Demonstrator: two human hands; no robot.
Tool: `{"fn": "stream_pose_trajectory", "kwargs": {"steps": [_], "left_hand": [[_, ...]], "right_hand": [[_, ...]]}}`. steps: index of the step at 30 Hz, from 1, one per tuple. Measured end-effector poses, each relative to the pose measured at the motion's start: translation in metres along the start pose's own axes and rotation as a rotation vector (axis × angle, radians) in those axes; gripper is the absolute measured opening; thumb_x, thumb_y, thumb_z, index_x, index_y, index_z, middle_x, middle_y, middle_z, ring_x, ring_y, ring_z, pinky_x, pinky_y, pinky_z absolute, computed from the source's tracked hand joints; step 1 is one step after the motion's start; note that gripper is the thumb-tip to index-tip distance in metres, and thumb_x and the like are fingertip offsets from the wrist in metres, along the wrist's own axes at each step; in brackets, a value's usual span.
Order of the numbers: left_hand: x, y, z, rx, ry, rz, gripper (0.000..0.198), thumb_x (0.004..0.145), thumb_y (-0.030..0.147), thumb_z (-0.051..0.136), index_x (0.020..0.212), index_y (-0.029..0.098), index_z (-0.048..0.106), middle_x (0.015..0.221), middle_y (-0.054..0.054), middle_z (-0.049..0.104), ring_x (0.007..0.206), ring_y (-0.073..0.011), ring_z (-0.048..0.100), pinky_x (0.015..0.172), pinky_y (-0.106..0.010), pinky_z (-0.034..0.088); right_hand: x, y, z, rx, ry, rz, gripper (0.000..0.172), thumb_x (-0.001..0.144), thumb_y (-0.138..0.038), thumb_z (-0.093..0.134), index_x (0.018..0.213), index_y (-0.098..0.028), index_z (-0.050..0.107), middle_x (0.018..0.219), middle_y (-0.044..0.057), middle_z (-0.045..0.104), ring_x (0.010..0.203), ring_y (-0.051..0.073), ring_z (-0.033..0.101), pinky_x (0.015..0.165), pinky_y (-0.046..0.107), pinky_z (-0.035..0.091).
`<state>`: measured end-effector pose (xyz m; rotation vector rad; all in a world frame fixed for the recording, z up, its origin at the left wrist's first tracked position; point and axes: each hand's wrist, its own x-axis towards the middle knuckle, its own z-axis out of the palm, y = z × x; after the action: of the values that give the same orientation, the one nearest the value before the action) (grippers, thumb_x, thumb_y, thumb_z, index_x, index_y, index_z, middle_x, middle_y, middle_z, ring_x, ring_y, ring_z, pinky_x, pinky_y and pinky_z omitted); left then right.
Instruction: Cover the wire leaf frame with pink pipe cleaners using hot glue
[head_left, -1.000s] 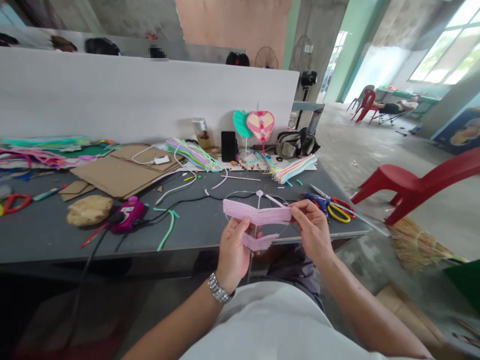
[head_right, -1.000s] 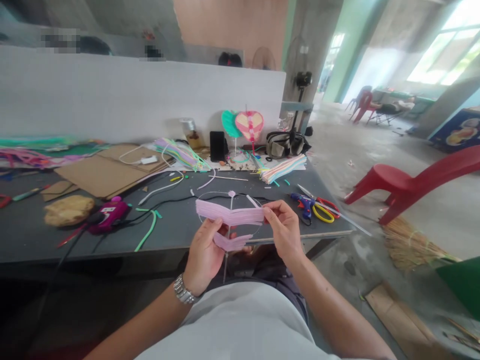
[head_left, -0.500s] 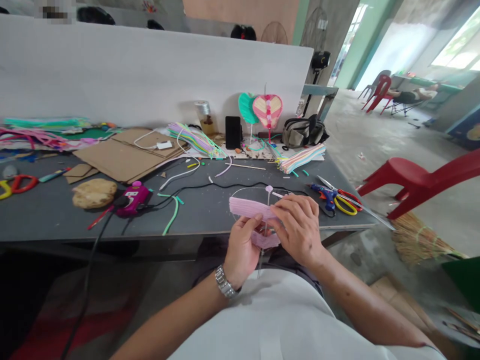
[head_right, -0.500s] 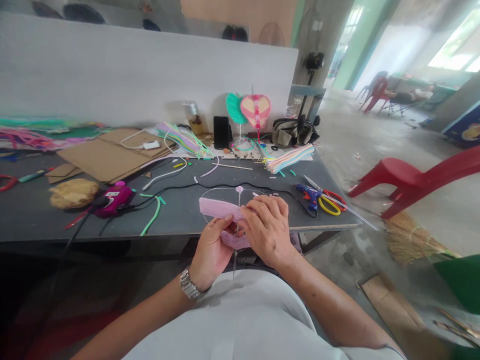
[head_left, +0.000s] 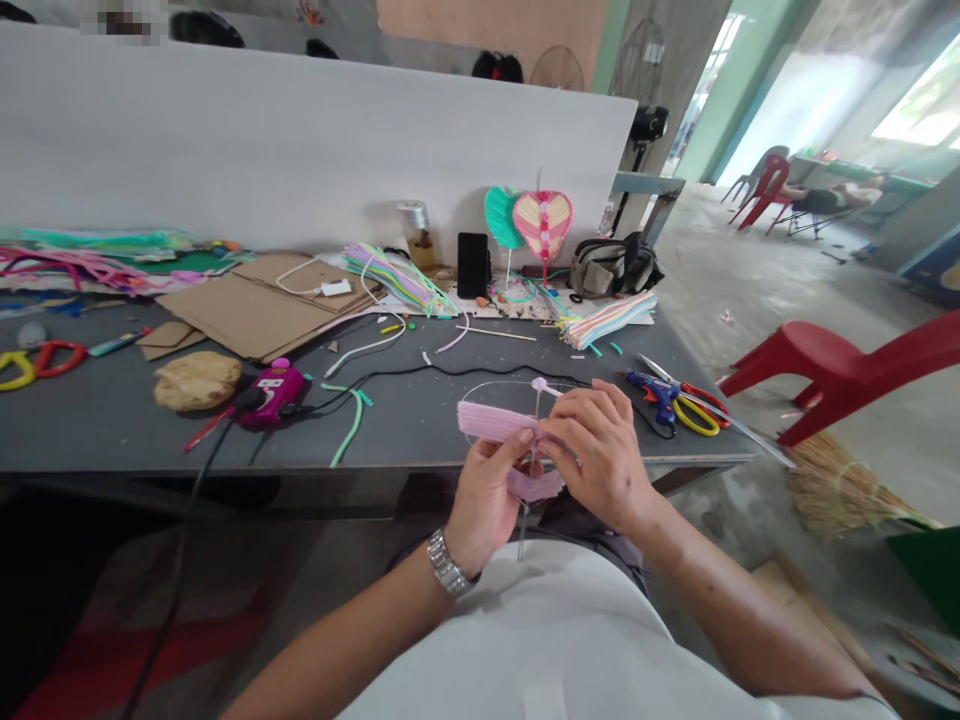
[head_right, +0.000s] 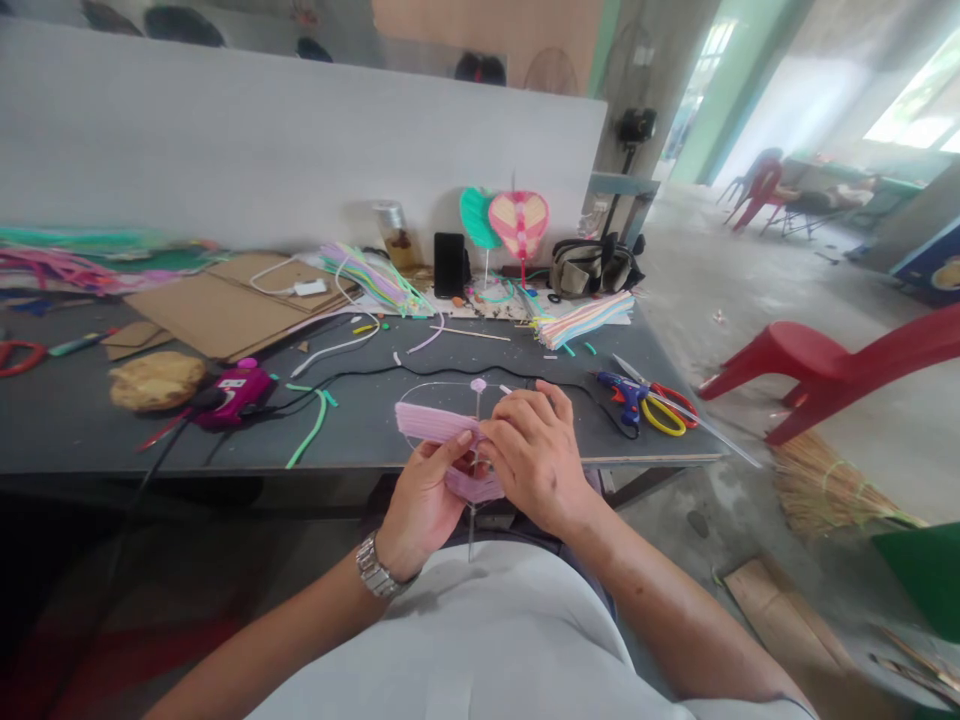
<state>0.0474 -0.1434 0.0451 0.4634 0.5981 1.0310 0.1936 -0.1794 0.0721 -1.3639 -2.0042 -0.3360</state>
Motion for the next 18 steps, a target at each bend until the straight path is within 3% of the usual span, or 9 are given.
{"fn": "stream_pose_trajectory", "kwargs": {"steps": [11,18], "left_hand": [[0.0034,0.0045,0.0004,-0.010,0.101,0.013,0.038,0.056,0.036,0.097,0.071,0.015,0.069,0.062,0.003,0.066,0.057,-0.0102,0.058,0.059,-0.024,0.047],[-0.0045,0.0053,-0.0057,0.036,-0.005,0.078,0.034,0.068,0.034,0.092,0.088,0.014,0.073,0.073,0.001,0.068,0.064,-0.0096,0.057,0.064,-0.023,0.046]], "right_hand": [[0.0054,0.0004,-0.0047,-0.022,-0.062,-0.048,0.005,0.097,-0.020,0.063,0.097,-0.023,0.067,0.101,0.005,0.072,0.100,0.022,0.063,0.113,0.051,0.034],[0.0051,0.0015,-0.0047,-0.050,-0.040,-0.073,0.005,0.099,-0.021,0.062,0.102,-0.022,0.066,0.101,0.006,0.072,0.100,0.023,0.064,0.113,0.050,0.035]]}}
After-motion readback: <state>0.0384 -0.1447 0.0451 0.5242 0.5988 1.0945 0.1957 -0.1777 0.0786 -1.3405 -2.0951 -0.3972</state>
